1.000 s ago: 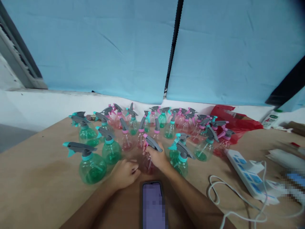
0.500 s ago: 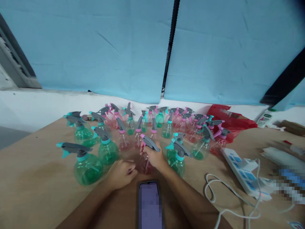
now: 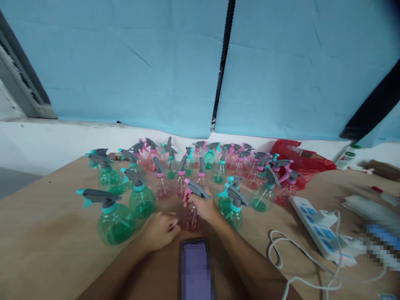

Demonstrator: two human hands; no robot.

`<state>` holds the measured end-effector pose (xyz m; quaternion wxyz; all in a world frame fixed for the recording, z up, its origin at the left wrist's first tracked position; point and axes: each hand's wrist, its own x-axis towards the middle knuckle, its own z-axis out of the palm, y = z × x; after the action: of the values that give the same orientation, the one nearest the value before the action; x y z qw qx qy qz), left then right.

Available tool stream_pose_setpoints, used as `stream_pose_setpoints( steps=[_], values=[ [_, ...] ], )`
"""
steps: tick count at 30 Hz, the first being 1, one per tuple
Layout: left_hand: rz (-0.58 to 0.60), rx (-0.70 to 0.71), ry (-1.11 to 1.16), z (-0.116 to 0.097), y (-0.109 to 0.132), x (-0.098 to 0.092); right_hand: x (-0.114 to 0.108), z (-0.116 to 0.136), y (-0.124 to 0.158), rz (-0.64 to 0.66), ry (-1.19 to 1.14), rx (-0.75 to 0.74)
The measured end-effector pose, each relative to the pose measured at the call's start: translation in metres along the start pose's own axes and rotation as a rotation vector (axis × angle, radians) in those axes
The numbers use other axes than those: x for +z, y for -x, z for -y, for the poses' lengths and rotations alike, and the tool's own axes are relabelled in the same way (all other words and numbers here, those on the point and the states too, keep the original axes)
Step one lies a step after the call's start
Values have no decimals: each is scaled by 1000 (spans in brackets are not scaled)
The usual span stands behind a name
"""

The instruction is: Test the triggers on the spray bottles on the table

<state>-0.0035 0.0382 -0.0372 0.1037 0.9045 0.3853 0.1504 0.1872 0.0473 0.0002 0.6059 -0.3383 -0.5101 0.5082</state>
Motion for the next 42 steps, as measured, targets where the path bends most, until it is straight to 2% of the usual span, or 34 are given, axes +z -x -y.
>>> stream_pose_setpoints(
  steps=[5, 9, 13, 22, 29, 32, 36, 39, 42],
  values=[
    [-2, -12, 4, -1, 1, -1, -1, 8, 2, 69, 60, -41],
    [5, -3, 23, -2, -1, -2, -1, 11, 2, 153, 59, -4],
    [15, -16, 14, -2, -1, -2, -1, 9, 1, 139, 33, 40],
    [-4, 9, 15, 0, 0, 1, -1, 10, 2, 151, 114, -14],
    [-25, 28, -1, 0, 1, 1, 1, -1, 2, 54, 40, -3],
    [-39, 34, 0, 0, 2, 1, 2, -7, 4, 6, 86, -45],
    [-45, 55, 31, 0, 2, 2, 6, -14, 15, -36, 141, -194],
    [-72, 68, 44, 0, 2, 5, 9, -13, 25, -160, 198, -337],
    [-91, 56, 58, 0, 4, 8, 15, 1, 31, -257, 352, -458]
  ],
)
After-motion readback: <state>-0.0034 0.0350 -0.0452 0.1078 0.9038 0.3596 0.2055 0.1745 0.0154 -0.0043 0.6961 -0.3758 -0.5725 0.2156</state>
